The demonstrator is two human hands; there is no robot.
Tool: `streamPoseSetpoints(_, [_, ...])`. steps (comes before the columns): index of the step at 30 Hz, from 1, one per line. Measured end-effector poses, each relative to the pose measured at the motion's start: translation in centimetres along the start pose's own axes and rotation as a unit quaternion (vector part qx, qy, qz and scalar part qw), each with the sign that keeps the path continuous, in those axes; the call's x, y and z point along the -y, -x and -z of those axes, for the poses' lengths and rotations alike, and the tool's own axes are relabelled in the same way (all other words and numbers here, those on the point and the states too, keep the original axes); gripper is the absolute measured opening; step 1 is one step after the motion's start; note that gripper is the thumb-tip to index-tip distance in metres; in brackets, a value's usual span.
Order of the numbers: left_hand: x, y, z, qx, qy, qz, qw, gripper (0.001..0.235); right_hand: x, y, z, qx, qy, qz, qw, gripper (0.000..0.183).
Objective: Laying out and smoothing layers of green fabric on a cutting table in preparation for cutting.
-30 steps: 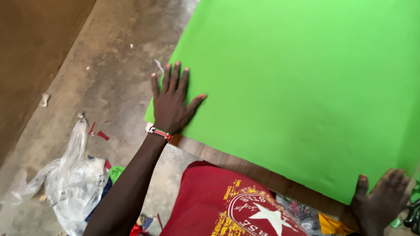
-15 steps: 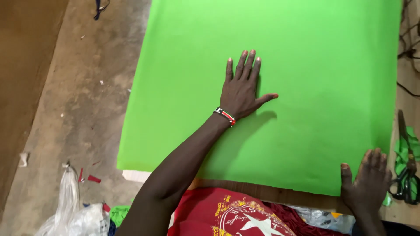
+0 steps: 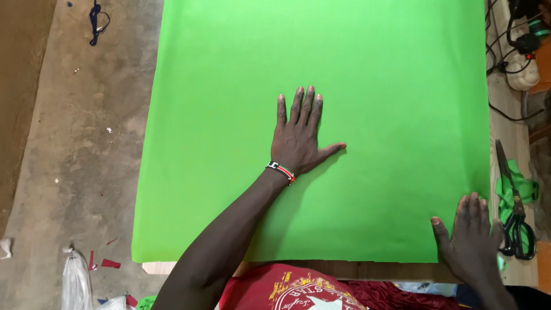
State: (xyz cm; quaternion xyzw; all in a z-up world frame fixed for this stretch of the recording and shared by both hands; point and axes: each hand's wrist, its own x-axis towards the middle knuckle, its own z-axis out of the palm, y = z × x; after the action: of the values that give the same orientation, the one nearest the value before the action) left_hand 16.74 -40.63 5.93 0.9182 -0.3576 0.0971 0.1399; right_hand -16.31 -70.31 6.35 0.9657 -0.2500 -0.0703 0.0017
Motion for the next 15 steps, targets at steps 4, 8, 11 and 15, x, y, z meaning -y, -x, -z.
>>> streamPoseSetpoints(4, [-0.1,0.1,0.0,0.004,-0.008,0.004,1.0,0.117,-1.6,-2.2,1.5,0.16,0.167,-0.055,0.971,0.105])
streamPoseSetpoints(8, [-0.1,0.3,0.1,0.016,-0.01,0.005,1.0,0.117,4.8,-4.6,8.7,0.246,0.296,-0.055,0.921,0.082])
streamPoseSetpoints(11, [0.0,0.1,0.2,0.015,-0.012,0.009,1.0,0.117,9.3,-7.4,10.6,0.244,0.24,-0.057,0.938,0.072])
streamPoseSetpoints(15, [-0.3,-0.2,2.6,0.08,0.008,0.019,0.997,0.116,14.4,-12.8,6.8,0.025,-0.006,0.131,0.991,0.072])
